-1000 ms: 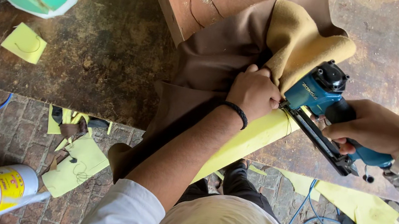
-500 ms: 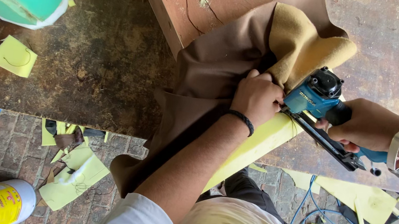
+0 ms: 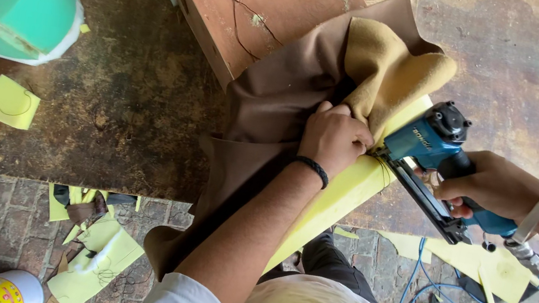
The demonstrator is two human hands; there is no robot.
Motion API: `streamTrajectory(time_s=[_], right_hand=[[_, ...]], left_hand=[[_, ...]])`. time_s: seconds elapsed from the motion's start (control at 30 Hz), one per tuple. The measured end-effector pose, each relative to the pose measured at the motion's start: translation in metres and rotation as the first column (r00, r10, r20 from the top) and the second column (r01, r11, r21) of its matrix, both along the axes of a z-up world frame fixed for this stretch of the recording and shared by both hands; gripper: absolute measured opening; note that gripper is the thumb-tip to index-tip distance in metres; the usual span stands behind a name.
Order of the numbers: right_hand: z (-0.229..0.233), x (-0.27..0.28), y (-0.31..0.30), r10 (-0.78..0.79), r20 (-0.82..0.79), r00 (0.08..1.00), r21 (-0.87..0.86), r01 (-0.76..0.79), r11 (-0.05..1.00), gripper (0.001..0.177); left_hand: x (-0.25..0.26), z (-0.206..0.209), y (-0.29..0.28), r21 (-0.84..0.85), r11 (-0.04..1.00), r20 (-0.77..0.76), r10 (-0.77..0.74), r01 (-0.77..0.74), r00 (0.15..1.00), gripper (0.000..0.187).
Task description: The person staples brown fabric over a yellow foam cushion using a pneumatic staple gun, creating a tufted pattern by pulling and securing the fabric at multiple points. They trim excess fabric with scissors and continue stapling around the edges to secure the upholstery.
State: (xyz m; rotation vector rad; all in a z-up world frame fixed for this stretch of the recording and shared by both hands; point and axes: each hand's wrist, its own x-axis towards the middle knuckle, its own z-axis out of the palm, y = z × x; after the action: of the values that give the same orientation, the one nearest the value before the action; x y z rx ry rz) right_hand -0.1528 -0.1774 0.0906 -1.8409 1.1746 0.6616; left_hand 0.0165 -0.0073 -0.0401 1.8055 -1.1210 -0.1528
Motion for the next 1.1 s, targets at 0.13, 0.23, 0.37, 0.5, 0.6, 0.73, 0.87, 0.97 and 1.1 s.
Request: streamTrajectory(time_s=[0.13, 0.23, 0.37, 0.5, 0.6, 0.73, 0.87, 0.97, 1.1], right_hand=[[0.004, 0.006, 0.005, 0.105, -0.051, 0.993, -0.04, -0.108, 0.993, 0.018], [0.002, 0.016, 0.013, 0.215, -0.157, 0.964, -0.167, -0.24, 0.956, 0.021], [-0.001, 0.005, 0.018, 0.192, -0.196, 0.962, -0.226, -0.235, 0.945, 0.011], [-0.006, 0.004, 0.018, 0.237, -0.082, 0.968, -0.152, -0.247, 0.957, 0.027], [0.0, 0.0, 0.014, 0.112, -0.115, 0.987, -0.178, -0.131, 0.975, 0.02], [0.006, 0.014, 0.012, 0.153, -0.093, 0.984, -0.212, -0.17, 0.962, 0.021], [0.011, 0.02, 0.009, 0.148, -0.117, 0.982, -0.167, -0.167, 0.972, 0.021], [0.009, 0.027, 0.007, 0.173, -0.105, 0.979, -0.113, -0.185, 0.976, 0.025], [0.004, 0.021, 0.001, 0.111, -0.112, 0.988, -0.071, -0.119, 0.99, 0.023]], left_hand=[[-0.001, 0.004, -0.001, 0.03, 0.999, 0.021, 0.013, -0.013, 1.0, 0.009], [0.003, 0.008, 0.004, 0.038, 0.999, 0.028, 0.013, -0.014, 1.0, 0.009], [-0.003, 0.009, 0.001, 0.061, 0.997, 0.029, 0.05, -0.052, 0.998, 0.012], [0.0, 0.008, 0.002, 0.051, 0.998, 0.012, 0.025, -0.025, 1.0, 0.01], [-0.004, 0.008, -0.002, 0.046, 0.998, 0.002, 0.04, -0.04, 0.999, 0.012], [0.002, 0.004, 0.0, 0.021, 0.999, -0.006, 0.027, -0.027, 1.0, 0.017], [-0.004, 0.005, -0.002, 0.024, 0.998, -0.036, 0.064, -0.063, 0.997, 0.018], [0.0, 0.008, -0.001, 0.033, 0.998, -0.102, 0.048, -0.045, 0.994, 0.039], [-0.001, 0.01, -0.004, 0.066, 0.998, -0.096, 0.027, -0.021, 0.995, 0.047]])
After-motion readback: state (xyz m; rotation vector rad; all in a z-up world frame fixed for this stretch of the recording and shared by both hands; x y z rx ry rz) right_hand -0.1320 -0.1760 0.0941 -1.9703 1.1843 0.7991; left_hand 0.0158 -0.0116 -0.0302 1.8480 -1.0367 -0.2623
